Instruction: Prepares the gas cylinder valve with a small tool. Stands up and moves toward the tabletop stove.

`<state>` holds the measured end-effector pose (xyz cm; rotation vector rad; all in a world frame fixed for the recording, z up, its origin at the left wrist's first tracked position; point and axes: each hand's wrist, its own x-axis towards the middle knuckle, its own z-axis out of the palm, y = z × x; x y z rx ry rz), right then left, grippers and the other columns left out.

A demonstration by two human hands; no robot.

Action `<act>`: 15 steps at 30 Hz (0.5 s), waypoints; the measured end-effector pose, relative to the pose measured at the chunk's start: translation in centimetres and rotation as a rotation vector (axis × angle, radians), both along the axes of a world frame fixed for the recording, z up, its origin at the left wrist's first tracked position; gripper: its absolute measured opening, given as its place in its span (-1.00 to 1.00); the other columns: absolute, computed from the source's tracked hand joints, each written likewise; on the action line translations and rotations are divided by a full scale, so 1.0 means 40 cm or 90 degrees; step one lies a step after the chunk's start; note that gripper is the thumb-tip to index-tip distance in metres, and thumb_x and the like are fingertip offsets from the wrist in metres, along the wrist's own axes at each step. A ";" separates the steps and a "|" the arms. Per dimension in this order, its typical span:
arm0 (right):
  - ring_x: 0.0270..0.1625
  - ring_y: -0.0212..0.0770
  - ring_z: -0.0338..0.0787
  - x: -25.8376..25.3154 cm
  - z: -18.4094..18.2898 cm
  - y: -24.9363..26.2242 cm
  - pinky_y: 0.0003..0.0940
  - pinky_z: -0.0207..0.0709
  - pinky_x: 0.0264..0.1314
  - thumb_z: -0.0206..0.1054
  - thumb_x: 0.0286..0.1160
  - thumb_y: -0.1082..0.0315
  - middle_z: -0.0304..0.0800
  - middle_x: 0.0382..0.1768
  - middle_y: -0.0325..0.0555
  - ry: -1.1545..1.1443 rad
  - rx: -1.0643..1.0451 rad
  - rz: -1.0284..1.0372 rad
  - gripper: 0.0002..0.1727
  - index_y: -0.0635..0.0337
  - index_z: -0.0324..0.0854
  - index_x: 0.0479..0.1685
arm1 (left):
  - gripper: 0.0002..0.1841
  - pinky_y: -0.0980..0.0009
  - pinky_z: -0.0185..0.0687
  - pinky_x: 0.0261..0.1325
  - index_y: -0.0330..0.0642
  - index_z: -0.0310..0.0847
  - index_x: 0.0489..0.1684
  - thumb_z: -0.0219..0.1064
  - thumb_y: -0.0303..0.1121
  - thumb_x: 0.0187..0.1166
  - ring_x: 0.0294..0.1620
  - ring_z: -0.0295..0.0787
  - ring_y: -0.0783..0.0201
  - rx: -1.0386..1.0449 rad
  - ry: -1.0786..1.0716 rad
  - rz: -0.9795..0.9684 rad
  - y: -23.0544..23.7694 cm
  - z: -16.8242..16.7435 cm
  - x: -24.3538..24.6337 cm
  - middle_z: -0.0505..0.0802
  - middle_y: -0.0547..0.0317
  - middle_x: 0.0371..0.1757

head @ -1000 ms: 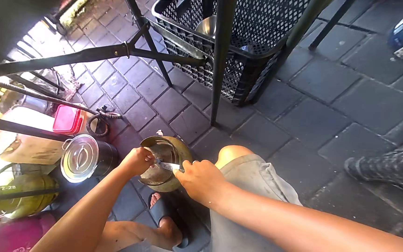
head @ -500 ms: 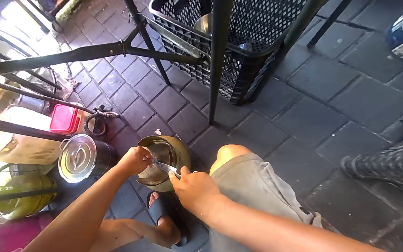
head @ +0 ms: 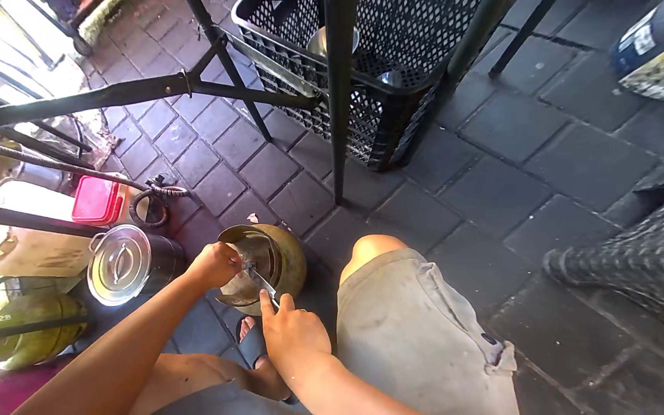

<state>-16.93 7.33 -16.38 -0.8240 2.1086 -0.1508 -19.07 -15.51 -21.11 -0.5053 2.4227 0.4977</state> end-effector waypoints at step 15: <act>0.28 -0.01 0.81 0.039 -0.063 -0.021 0.07 0.64 0.39 0.02 0.77 0.23 0.81 0.19 0.02 -0.334 -0.253 -0.300 -0.23 -0.14 -0.17 0.97 | -0.81 -0.06 0.72 0.10 -0.03 0.92 -0.28 0.41 -0.21 0.63 -0.16 0.88 0.24 0.011 -0.020 0.033 -0.001 0.010 -0.005 0.96 0.28 -0.28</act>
